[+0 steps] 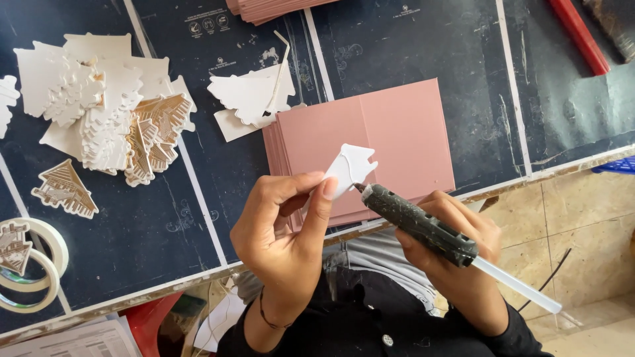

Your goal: Applying hot glue to decorative paper cutouts and precisely attaching them to the covers of pink folders as part of a manual assembly process.

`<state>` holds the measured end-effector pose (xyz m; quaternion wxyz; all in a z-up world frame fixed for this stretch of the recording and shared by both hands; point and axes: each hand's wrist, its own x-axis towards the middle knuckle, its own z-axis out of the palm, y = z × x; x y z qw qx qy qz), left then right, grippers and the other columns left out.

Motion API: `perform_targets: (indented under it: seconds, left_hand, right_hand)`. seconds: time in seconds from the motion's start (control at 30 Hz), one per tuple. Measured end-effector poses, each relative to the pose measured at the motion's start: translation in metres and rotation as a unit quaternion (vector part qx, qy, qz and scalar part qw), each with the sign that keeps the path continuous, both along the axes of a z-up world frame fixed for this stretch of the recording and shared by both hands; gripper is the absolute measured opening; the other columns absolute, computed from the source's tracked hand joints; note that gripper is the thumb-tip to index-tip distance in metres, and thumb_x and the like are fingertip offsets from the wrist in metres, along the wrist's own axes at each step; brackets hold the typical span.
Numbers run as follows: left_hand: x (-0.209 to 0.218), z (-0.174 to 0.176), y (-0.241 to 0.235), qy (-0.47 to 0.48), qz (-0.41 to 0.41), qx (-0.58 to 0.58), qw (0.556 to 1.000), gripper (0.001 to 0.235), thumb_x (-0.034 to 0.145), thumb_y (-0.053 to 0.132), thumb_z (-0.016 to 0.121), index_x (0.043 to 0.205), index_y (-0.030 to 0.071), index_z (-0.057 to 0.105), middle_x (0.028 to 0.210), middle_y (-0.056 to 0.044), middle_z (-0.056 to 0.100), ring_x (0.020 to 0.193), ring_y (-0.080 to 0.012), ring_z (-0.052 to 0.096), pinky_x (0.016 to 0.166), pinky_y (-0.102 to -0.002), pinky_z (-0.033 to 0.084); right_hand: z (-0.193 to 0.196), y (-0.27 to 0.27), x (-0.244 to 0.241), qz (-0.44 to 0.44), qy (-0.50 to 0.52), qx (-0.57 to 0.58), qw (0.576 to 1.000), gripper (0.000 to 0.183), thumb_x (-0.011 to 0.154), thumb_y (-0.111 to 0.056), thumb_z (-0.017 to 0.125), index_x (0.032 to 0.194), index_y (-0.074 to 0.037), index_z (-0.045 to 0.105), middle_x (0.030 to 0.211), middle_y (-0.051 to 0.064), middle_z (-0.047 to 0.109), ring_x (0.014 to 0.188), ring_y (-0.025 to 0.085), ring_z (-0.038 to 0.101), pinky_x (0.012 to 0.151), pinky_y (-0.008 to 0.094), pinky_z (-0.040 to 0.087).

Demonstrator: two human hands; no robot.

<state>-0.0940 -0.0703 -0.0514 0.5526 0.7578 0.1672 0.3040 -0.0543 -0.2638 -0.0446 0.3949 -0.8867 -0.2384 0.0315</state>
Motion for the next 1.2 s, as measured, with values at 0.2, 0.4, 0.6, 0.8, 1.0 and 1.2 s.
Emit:
perform_targets:
  seconds: [0.2, 0.4, 0.6, 0.8, 1.0, 1.2]
  left_hand:
    - [0.001, -0.001, 0.000, -0.002, 0.006, 0.000, 1.000, 0.013, 0.100, 0.008, 0.078, 0.110, 0.001, 0.073, 0.099, -0.012, 0.075, 0.087, -0.0188, 0.077, 0.073, -0.025, 0.069]
    - [-0.001, -0.004, -0.004, -0.003, -0.004, 0.002, 1.000, 0.012, 0.100, 0.007, 0.078, 0.109, 0.001, 0.073, 0.099, -0.012, 0.075, 0.087, -0.0195, 0.077, 0.073, -0.025, 0.069]
    - [-0.003, -0.005, -0.002, -0.010, -0.020, -0.006, 1.000, 0.012, 0.100, 0.006, 0.078, 0.110, 0.002, 0.072, 0.100, -0.012, 0.076, 0.089, -0.0199, 0.077, 0.074, -0.026, 0.069]
    - [-0.002, -0.004, 0.001, -0.011, -0.010, 0.003, 1.000, 0.011, 0.101, 0.007, 0.077, 0.109, 0.001, 0.072, 0.101, -0.014, 0.076, 0.090, -0.0212, 0.077, 0.073, -0.026, 0.069]
    - [0.002, -0.008, 0.004, -0.013, -0.005, -0.009, 1.000, 0.012, 0.101, 0.006, 0.078, 0.110, 0.001, 0.072, 0.100, -0.013, 0.074, 0.089, -0.0194, 0.075, 0.075, -0.025, 0.068]
    - [0.005, -0.021, 0.005, 0.007, -0.015, -0.061, 0.998, 0.019, 0.101, 0.009, 0.079, 0.118, 0.004, 0.071, 0.102, -0.009, 0.075, 0.093, -0.0169, 0.077, 0.085, -0.026, 0.070]
  right_hand:
    - [-0.004, -0.009, -0.001, -0.008, 0.001, -0.013, 1.000, 0.028, 0.098, -0.031, 0.072, 0.085, -0.006, 0.065, 0.076, 0.003, 0.061, 0.059, 0.015, 0.055, 0.055, 0.029, 0.041]
    - [0.007, 0.003, 0.008, -0.060, -0.007, 0.025, 0.998, 0.032, 0.097, -0.029, 0.070, 0.082, -0.002, 0.061, 0.076, 0.006, 0.059, 0.063, 0.018, 0.053, 0.062, 0.031, 0.039]
    - [0.007, 0.007, 0.011, -0.058, -0.012, 0.017, 0.998, 0.036, 0.099, -0.032, 0.069, 0.083, -0.001, 0.060, 0.075, 0.006, 0.056, 0.064, 0.018, 0.050, 0.063, 0.031, 0.038]
    - [0.001, 0.000, 0.008, -0.034, -0.016, 0.006, 0.999, 0.036, 0.098, -0.034, 0.071, 0.082, -0.003, 0.060, 0.074, 0.005, 0.056, 0.060, 0.016, 0.050, 0.059, 0.030, 0.037]
    - [-0.015, -0.019, 0.004, -0.013, 0.005, -0.024, 1.000, 0.029, 0.098, -0.029, 0.075, 0.085, -0.006, 0.063, 0.077, 0.003, 0.060, 0.059, 0.014, 0.052, 0.054, 0.028, 0.039]
    - [-0.073, -0.099, 0.036, -0.163, -0.055, -0.049, 0.984, 0.028, 0.114, -0.019, 0.074, 0.106, 0.003, 0.058, 0.088, 0.013, 0.060, 0.071, 0.022, 0.053, 0.063, 0.035, 0.044]
